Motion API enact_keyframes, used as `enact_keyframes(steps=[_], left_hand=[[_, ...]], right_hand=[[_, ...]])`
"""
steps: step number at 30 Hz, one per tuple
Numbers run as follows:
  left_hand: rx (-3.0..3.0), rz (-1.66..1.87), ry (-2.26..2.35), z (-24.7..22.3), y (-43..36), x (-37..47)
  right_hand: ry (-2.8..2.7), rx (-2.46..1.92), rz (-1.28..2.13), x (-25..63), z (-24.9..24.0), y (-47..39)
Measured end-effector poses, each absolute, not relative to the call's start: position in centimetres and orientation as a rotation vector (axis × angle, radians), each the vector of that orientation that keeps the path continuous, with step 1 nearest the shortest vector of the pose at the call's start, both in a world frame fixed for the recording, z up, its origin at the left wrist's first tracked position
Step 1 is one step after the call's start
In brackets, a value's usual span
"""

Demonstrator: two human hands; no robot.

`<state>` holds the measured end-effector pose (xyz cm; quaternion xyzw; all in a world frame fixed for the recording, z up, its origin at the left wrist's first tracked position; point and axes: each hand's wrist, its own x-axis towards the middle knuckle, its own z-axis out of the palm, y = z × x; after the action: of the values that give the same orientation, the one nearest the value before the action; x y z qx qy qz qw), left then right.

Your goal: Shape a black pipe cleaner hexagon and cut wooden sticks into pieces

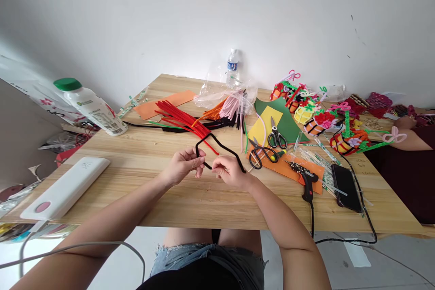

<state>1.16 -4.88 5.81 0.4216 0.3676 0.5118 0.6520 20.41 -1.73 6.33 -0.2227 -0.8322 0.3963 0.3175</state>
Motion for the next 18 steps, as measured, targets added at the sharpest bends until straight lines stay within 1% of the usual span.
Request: enact_keyframes(steps=[3, 9, 14, 18], left_hand=[[0.972, 1.116, 0.826, 5.7, -4.98, 1.26], [0.973, 1.056, 0.835, 5.66, -5.26, 1.56], [1.021, 1.046, 0.813, 5.61, -5.16, 1.45], [1.068, 1.114, 0.829, 5.82, -4.94, 1.08]], right_hand=[[-2.284, -0.536, 1.083, 20.35, 6.39, -1.83], [-2.292, -0.499, 1.382, 20.56, 6.37, -1.74], [-2.269, -0.547, 1.46, 20.44, 5.79, -1.91], [-2.218, -0.693, 1.467, 20.7, 5.59, -1.32]])
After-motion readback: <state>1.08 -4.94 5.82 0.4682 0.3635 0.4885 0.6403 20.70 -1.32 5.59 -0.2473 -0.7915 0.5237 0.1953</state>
